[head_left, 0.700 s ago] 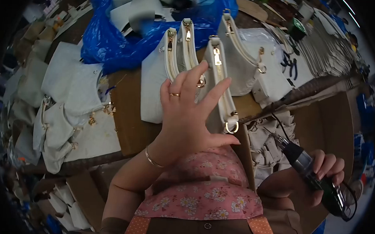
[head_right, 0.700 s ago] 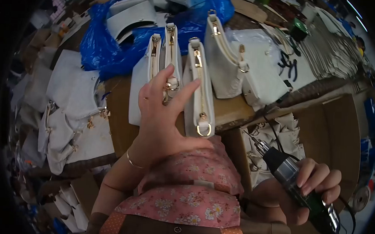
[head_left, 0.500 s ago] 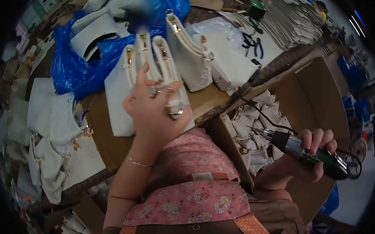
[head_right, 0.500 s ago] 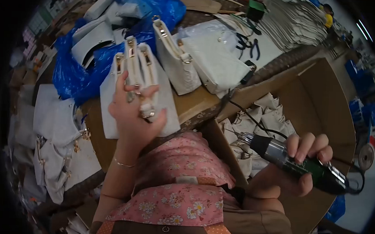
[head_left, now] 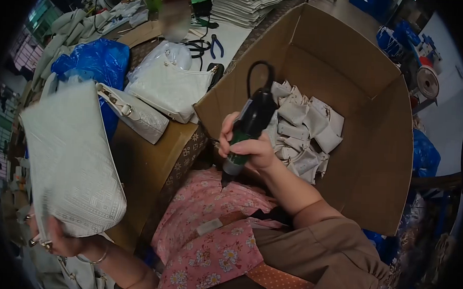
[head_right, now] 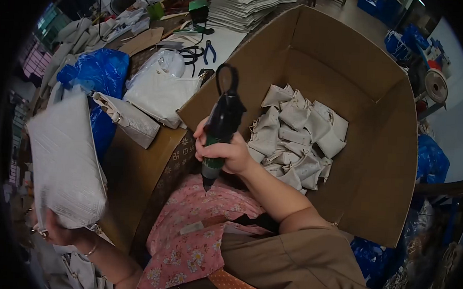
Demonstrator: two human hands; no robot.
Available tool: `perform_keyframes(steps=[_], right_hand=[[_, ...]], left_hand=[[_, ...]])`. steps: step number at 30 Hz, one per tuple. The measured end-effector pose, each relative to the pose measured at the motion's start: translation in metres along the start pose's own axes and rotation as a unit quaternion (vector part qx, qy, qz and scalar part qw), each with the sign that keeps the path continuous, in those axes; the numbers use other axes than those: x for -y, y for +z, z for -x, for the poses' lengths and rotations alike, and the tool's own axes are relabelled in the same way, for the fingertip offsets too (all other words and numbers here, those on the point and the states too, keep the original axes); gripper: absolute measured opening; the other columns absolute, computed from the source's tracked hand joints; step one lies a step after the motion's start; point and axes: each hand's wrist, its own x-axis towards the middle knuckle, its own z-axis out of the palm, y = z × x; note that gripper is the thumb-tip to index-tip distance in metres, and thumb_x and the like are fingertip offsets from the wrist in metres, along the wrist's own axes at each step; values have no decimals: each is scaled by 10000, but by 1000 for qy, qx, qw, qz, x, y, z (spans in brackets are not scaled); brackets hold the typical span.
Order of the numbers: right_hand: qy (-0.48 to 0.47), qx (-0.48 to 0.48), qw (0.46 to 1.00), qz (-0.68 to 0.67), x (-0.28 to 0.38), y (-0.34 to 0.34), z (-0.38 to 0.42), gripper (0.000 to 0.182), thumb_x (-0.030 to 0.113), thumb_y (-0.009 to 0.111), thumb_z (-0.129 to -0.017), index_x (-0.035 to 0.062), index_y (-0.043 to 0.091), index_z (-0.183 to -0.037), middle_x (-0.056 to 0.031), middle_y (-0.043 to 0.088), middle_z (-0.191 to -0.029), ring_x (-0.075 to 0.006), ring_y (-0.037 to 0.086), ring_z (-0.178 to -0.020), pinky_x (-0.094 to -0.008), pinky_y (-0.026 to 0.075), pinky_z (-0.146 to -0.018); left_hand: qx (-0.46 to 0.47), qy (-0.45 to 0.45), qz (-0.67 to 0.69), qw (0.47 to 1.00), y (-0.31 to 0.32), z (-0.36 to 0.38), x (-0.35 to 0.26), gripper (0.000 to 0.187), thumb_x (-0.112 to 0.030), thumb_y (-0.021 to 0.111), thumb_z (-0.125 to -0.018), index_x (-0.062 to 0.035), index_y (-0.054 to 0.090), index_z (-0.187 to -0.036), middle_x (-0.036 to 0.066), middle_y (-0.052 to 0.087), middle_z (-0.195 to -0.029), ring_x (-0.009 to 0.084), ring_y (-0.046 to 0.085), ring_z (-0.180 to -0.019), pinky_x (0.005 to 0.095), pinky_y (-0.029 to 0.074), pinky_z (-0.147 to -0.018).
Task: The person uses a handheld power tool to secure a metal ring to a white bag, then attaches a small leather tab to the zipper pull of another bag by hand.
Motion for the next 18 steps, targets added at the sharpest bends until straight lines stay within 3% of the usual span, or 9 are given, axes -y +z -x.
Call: perform_keyframes(steps=[2, 4, 6, 10, 13, 16, 18], right_hand=[[28, -3, 1000, 3, -15, -6, -3, 360, 19, 607, -630, -10, 500, -972, -79, 492, -774, -209, 531, -683, -352, 446, -622], [51, -69, 996, -2, -31, -4, -4, 352, 13, 605, -631, -15, 511, -968, -81, 508, -743, -211, 537, -675, -350, 447, -622], [77, -77, 994, 11, -39, -4, -2, 347, 0, 598, -631, -18, 519, -969, -89, 523, -739, -213, 543, -674, -350, 454, -624], [95, -30, 995, -3, -36, 5, -3, 309, 15, 617, -662, 1, 514, -953, -61, 521, -713, -182, 545, -641, -325, 466, -614], [86, -46, 995, -19, -38, 2, -1, 310, 15, 615, -666, -2, 512, -958, -62, 515, -729, -182, 544, -641, -326, 467, -621], [89, -62, 994, -18, -37, 5, -9, 359, 21, 615, -654, -10, 516, -997, -61, 512, -738, -189, 547, -672, -339, 470, -634], [85, -57, 995, 1, -42, -2, -14, 467, 25, 613, -644, -12, 515, -1099, -70, 539, -779, -191, 558, -719, -342, 482, -653]], left_hand=[[8, 22, 77, 997, 45, -32, -32, 340, -77, 512, -732, 122, 556, -1004, 224, 588, -1039, 332, 575, -958, 445, 464, -861], [101, 34, 123, 987, 90, -47, -52, 357, -103, 527, -754, 97, 538, -1049, 208, 562, -1085, 317, 548, -1005, 433, 439, -890], [202, 28, 151, 967, 144, -52, -70, 377, -128, 542, -776, 72, 519, -1095, 192, 536, -1132, 301, 521, -1052, 422, 414, -920], [324, 12, 170, 930, 214, -71, -70, 427, -179, 572, -820, 23, 482, -1185, 159, 484, -1224, 271, 467, -1145, 398, 364, -978], [356, -33, 64, 932, 221, -64, -16, 470, -217, 594, -853, -15, 454, -1253, 135, 445, -1293, 248, 426, -1215, 381, 327, -1022], [451, -14, -172, 876, 201, -17, 58, 552, -267, 707, -754, -25, 488, -1200, 145, 487, -1192, 289, 475, -1137, 362, 393, -947], [426, -1, -238, 873, 191, 25, 92, 540, -267, 729, -711, -45, 525, -1159, 153, 529, -1110, 328, 500, -1092, 364, 414, -919]])
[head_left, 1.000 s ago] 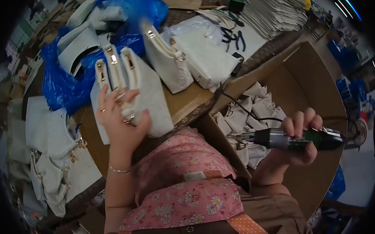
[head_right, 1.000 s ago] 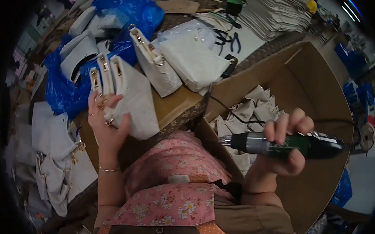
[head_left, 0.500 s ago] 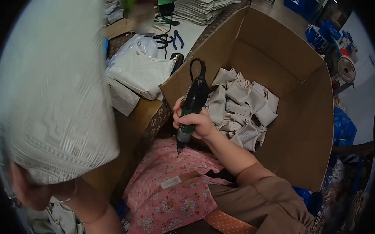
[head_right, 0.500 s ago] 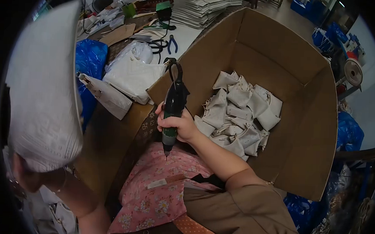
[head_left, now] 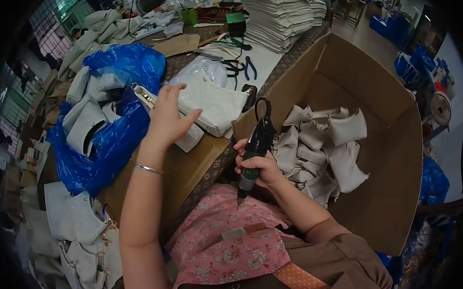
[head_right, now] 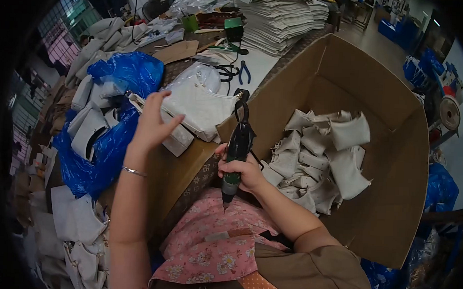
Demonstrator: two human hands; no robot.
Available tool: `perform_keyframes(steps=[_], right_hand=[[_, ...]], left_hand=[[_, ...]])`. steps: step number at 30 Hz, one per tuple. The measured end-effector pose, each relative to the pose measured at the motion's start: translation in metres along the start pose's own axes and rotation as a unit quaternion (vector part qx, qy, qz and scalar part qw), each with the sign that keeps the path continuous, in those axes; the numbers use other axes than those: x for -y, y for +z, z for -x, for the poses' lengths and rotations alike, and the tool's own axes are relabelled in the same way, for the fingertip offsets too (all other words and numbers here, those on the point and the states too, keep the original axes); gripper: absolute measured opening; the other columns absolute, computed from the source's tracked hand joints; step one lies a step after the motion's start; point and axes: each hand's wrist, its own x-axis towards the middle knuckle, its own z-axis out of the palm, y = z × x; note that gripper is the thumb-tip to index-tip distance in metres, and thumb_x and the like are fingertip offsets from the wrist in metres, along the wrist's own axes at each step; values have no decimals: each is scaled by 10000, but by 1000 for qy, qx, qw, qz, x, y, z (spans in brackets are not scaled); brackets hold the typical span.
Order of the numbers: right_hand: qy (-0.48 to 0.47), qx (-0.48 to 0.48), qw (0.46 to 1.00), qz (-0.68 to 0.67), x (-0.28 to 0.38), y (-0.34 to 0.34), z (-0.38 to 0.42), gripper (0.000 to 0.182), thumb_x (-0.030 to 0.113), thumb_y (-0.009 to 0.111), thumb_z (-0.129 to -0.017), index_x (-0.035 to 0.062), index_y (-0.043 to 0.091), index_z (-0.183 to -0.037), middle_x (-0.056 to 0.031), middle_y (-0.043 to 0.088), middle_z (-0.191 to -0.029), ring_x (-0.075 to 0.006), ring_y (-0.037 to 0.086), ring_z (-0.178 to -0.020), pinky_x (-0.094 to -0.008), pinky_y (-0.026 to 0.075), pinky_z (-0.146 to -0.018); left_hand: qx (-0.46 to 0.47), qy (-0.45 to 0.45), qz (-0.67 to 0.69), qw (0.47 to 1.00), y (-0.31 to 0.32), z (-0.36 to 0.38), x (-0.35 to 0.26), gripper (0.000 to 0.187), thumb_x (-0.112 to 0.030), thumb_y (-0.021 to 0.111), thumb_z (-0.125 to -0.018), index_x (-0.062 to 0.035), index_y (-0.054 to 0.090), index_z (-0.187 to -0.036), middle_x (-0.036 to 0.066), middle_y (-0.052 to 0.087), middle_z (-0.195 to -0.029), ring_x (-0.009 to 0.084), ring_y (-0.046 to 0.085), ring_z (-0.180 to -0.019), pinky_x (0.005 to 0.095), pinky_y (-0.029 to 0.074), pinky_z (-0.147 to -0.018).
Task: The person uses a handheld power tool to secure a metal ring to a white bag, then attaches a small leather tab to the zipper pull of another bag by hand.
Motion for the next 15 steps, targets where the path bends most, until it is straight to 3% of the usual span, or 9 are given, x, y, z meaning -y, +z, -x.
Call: perform_keyframes(steps=[3, 5, 7, 11, 15], right_hand=[[52, 9, 996, 64, -5, 3, -1, 504, 18, 611, -641, -6, 506, -1134, -98, 573, -831, -196, 572, -745, -327, 492, -665], [77, 24, 994, 75, -12, 4, -2, 524, 9, 608, -636, -3, 498, -1148, -123, 591, -871, -201, 580, -757, -310, 499, -677], [79, -22, 993, 84, -15, 4, -5, 519, -10, 624, -643, 29, 515, -1150, -102, 581, -862, -186, 578, -723, -297, 488, -665], [61, -87, 992, 61, -12, 1, -7, 570, -1, 612, -632, 34, 499, -1190, -95, 587, -893, -190, 570, -742, -307, 493, -678], [85, -62, 989, 108, -13, -2, -9, 626, 3, 615, -610, 32, 484, -1222, -102, 577, -934, -193, 562, -818, -314, 505, -686]], left_hand=[[-40, 51, 40, 997, 17, 4, -10, 481, -230, 736, -655, -79, 568, -1080, 149, 552, -1059, 329, 559, -949, 408, 455, -801], [-37, 90, 81, 992, 32, 0, -16, 465, -210, 735, -636, -84, 580, -1057, 132, 537, -1093, 321, 539, -990, 403, 440, -813], [-27, 122, 52, 991, 41, 2, -35, 437, -194, 714, -639, -104, 594, -1050, 113, 492, -1209, 315, 459, -1137, 463, 383, -900], [-43, 182, -139, 973, 87, 26, -38, 467, -270, 743, -585, -99, 595, -995, 78, 390, -1355, 302, 257, -1317, 620, 207, -953], [-60, 112, -178, 976, 86, 17, -33, 414, -271, 742, -569, -101, 605, -920, 62, 393, -1355, 300, 250, -1319, 593, 221, -946]])
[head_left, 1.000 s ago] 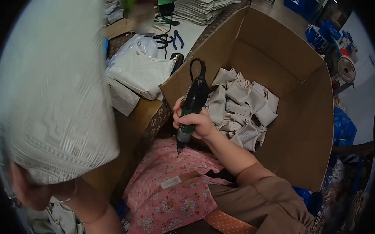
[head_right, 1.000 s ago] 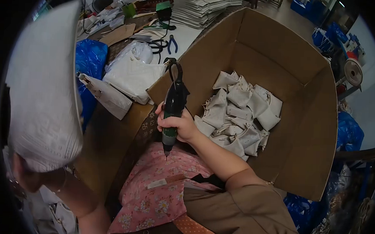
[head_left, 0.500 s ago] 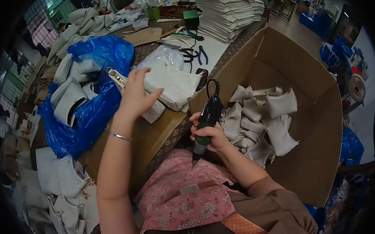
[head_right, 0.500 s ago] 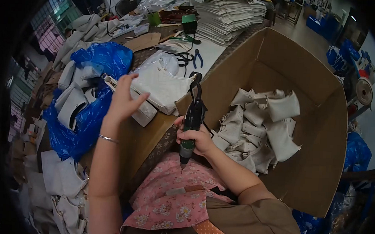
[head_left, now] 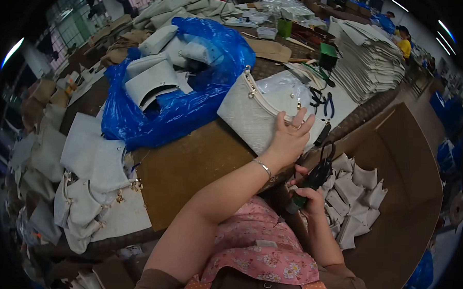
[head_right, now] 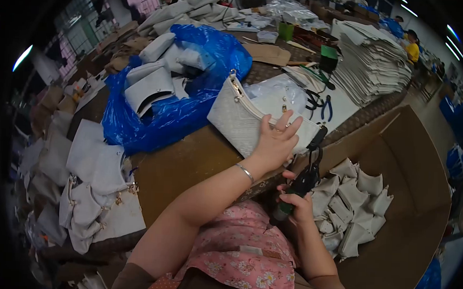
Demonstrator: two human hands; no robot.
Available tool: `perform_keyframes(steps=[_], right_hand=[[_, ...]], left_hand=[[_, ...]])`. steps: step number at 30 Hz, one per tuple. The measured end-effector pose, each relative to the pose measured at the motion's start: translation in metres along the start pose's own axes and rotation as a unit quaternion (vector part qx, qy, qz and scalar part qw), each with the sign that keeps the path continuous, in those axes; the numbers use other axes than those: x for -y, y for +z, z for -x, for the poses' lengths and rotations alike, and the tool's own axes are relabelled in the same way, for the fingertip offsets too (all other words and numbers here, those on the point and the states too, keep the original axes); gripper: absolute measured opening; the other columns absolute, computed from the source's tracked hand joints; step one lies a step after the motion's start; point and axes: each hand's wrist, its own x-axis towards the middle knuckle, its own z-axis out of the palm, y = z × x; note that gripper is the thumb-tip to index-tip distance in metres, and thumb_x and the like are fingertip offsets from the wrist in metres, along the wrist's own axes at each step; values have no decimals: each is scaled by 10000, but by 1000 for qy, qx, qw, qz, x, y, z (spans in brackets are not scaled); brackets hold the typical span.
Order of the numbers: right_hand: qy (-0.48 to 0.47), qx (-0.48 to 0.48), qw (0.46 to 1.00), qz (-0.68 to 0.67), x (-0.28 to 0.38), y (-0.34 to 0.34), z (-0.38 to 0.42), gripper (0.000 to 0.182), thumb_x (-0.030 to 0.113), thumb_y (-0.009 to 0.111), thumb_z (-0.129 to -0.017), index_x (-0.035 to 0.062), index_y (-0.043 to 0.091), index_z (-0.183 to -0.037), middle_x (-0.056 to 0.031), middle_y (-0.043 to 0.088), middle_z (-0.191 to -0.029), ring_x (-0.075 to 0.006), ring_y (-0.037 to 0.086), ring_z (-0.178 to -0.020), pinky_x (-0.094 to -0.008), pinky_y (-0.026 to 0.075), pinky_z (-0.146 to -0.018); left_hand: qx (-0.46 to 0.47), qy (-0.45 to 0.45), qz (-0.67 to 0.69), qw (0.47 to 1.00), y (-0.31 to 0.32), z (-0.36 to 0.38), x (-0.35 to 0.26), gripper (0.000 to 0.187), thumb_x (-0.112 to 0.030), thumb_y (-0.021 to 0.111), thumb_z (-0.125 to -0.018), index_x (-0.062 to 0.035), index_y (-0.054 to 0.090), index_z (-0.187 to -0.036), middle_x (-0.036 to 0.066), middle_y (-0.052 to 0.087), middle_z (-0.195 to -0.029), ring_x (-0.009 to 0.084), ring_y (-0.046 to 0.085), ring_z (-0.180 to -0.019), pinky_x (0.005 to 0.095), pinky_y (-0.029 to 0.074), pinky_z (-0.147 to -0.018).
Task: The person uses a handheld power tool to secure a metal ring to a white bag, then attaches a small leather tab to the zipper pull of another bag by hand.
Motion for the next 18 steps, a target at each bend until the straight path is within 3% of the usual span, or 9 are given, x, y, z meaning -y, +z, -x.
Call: perform_keyframes(steps=[4, 6, 7, 9, 11, 12, 14, 17, 18], right_hand=[[-25, -4, 1000, 2, 6, 22, -7, 729, -24, 586, -596, 32, 418, -1303, -105, 523, -1125, -200, 554, -946, -316, 515, -681], [-52, -50, 997, 0, 7, 38, -17, 754, -42, 565, -601, 39, 388, -1330, -92, 502, -1172, -201, 556, -964, -315, 509, -664], [-68, -82, 994, 6, 5, 45, -24, 682, -46, 576, -628, 40, 413, -1284, -92, 541, -1099, -204, 577, -909, -311, 501, -660], [-25, -82, 995, 51, -4, 30, -49, 621, -38, 589, -646, 37, 428, -1241, -92, 560, -1046, -211, 587, -864, -314, 498, -659], [-11, -93, 989, 111, -11, 15, -75, 516, -26, 611, -674, 24, 449, -1161, -91, 587, -944, -219, 600, -784, -319, 494, -660], [-30, -89, 988, 124, -15, 14, -87, 471, -23, 620, -684, 15, 454, -1124, -90, 595, -896, -222, 603, -748, -322, 492, -660], [-6, -70, 996, 58, -16, 13, -106, 404, -17, 591, -710, 5, 492, -1102, -91, 605, -903, -201, 599, -742, -327, 485, -657], [53, -84, 995, 32, -19, -20, -127, 435, 16, 559, -748, -10, 498, -1178, -83, 618, -910, -196, 604, -744, -327, 486, -693], [20, -56, 996, 70, -14, 0, -113, 501, 22, 551, -749, -9, 461, -1241, -80, 607, -953, -195, 598, -790, -323, 480, -717]], left_hand=[[9, 7, 80, 997, -11, 0, 27, 343, -217, 736, -591, -159, 618, -907, 68, 389, -1347, 296, 279, -1289, 522, 275, -902], [-65, -48, 186, 979, -18, 1, 40, 381, -147, 712, -612, -173, 625, -982, 96, 374, -1327, 303, 289, -1274, 483, 280, -938], [-66, -59, 172, 981, -21, 1, 45, 381, -147, 712, -612, -173, 625, -982, 96, 374, -1327, 303, 289, -1274, 483, 280, -938], [-183, -59, 175, 966, -27, 3, 50, 508, -101, 692, -618, -197, 597, -1107, 123, 340, -1317, 323, 282, -1269, 455, 272, -976], [-209, -119, 140, 961, -42, 11, 47, 632, -137, 713, -609, -208, 534, -1211, 133, 320, -1316, 354, 255, -1280, 494, 240, -1001], [-204, -170, 177, 948, -51, 16, 44, 769, -185, 741, -599, -197, 429, -1302, 149, 316, -1301, 378, 238, -1280, 532, 220, -998], [-159, -263, 185, 934, -38, 26, 39, 861, -213, 753, -599, -169, 335, -1350, 175, 307, -1292, 391, 222, -1284, 566, 189, -995], [-136, -308, 248, 908, -22, 35, 38, 799, -162, 727, -613, -102, 324, -1301, 148, 421, -1119, 338, 330, -1171, 544, 197, -965], [-134, -303, 279, 901, -19, 37, 39, 749, -133, 710, -620, -83, 342, -1269, 123, 463, -1032, 316, 374, -1111, 524, 206, -955]])
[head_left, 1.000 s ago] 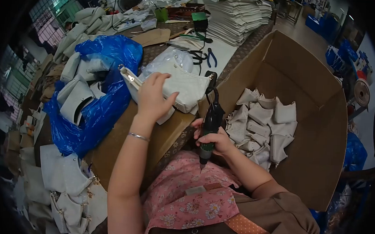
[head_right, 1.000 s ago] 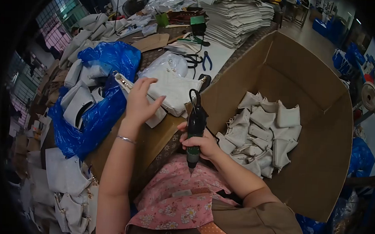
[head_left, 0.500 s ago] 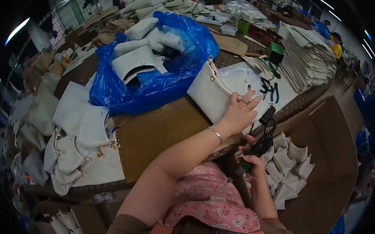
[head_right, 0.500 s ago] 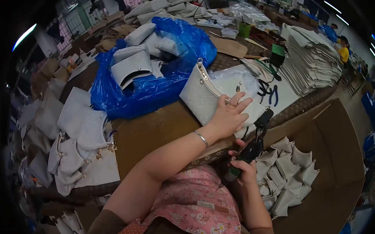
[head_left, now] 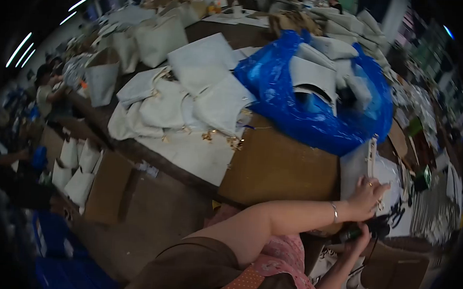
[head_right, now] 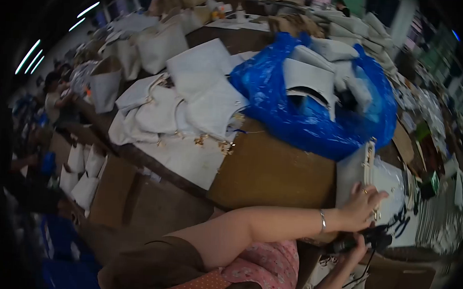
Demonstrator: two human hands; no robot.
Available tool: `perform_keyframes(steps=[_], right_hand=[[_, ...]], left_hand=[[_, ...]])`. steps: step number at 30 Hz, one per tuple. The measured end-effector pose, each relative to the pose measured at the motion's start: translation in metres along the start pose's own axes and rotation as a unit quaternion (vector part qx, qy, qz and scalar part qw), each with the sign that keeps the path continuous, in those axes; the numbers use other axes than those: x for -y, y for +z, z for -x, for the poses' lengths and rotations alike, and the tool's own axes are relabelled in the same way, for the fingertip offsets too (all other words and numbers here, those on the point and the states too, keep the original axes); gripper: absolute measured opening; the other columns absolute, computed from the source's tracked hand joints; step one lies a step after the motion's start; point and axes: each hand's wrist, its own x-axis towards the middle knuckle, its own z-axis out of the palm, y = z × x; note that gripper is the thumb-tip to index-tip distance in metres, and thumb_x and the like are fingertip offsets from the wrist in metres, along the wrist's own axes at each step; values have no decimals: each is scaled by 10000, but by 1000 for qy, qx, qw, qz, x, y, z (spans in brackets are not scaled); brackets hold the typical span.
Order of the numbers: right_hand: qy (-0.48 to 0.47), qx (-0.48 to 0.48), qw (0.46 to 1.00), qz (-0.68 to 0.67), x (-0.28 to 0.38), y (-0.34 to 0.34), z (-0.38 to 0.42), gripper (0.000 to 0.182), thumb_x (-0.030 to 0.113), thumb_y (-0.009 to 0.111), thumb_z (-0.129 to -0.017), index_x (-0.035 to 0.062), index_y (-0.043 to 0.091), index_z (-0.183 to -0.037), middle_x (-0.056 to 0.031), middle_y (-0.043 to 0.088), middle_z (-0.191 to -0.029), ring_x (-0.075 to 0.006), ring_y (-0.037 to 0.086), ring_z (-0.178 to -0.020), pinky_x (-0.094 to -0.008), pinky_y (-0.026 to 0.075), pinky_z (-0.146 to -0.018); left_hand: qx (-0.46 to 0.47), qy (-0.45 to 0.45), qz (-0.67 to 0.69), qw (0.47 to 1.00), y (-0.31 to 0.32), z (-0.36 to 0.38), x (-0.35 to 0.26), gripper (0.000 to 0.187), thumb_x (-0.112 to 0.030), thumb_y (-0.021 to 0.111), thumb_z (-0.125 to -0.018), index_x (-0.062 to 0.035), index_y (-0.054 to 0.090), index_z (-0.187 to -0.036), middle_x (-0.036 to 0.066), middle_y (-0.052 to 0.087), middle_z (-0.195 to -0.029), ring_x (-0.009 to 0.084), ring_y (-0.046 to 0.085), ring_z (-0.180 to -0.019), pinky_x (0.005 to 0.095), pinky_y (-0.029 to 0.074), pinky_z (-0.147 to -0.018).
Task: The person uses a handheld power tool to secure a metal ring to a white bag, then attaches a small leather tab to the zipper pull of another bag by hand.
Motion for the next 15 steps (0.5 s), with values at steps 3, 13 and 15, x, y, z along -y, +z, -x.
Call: perform_keyframes(steps=[3, 13, 15], right_hand=[[-92, 43, 987, 125, 1, 23, 21, 643, 26, 531, -746, 10, 360, -1366, -70, 559, -1063, -178, 558, -891, -309, 459, -760], [-75, 212, 915, 334, -59, 64, 72, 487, 10, 610, -748, -72, 458, -1203, -115, 537, -1130, -207, 527, -996, -308, 429, -886], [-62, 216, 939, 260, -69, 112, 110, 492, -16, 608, -734, -78, 457, -1197, -121, 539, -1127, -216, 532, -1002, -319, 431, -892]], left_hand=[[-21, 9, 51, 998, -21, 9, 0, 673, -41, 641, -631, -47, 340, -1234, 66, 456, -863, 281, 413, -972, 490, 222, -936], [-98, -9, 65, 993, -169, 83, 2, 851, -60, 661, -590, -37, 260, -1341, 59, 463, -914, 278, 410, -1016, 503, 185, -998], [-132, 13, 72, 989, -186, 102, 10, 829, -66, 660, -570, -30, 311, -1321, 80, 500, -1003, 294, 427, -1032, 442, 242, -991]])
